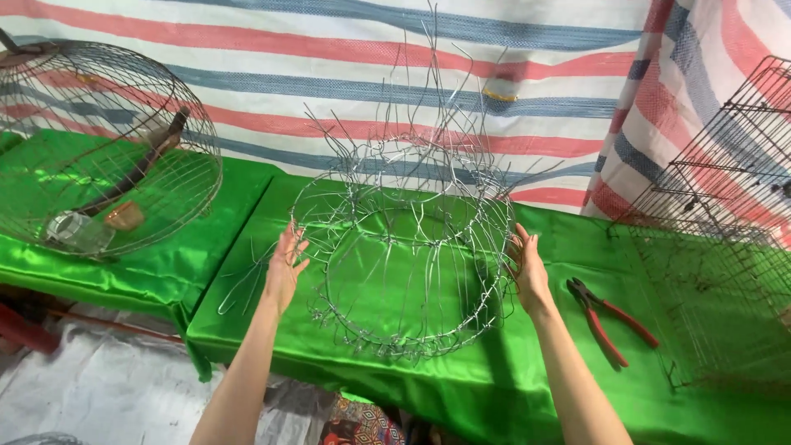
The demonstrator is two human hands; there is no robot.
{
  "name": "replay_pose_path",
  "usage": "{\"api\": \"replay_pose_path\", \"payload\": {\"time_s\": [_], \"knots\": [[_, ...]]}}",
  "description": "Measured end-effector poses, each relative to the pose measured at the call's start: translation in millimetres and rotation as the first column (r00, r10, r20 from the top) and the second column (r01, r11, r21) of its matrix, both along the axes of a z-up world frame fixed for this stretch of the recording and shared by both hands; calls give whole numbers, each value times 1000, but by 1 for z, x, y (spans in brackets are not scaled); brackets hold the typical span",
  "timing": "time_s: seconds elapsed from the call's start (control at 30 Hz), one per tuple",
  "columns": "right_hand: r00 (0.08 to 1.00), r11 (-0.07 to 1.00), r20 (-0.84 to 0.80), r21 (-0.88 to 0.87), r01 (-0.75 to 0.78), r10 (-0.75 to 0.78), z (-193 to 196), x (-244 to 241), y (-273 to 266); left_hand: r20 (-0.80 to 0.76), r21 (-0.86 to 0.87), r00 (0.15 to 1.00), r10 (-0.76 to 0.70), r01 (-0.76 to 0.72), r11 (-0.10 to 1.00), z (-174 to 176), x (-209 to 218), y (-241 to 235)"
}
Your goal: Assembling a wire cage by bending, twisting, and cutting metal wires.
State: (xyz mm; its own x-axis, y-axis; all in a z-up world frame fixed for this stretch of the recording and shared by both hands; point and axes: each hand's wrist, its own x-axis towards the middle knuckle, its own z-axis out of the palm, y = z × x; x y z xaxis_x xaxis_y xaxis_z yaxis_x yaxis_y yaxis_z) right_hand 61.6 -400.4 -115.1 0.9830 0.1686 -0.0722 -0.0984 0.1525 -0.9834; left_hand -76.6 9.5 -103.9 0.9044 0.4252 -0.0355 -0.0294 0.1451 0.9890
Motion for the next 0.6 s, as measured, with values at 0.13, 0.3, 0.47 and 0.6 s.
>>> {"api": "replay_pose_path", "payload": {"time_s": [0.13,0.3,0.47,0.6], "knots": [[999,996,-29,89,15,-12,-35,13,-12,44,-185,999,10,-2,983,-33,4,6],[991,986,-121,142,83,-66,-92,21,-24,101,-473,989,104,-44,880,-85,11,26],[990,988,-73,91,128,-121,-116,21,-21,33,-436,997,73,-52,899,-89,15,31],[990,989,-24,59,137,-136,-121,20,-17,8,-398,996,86,-76,914,-98,17,35]]}}
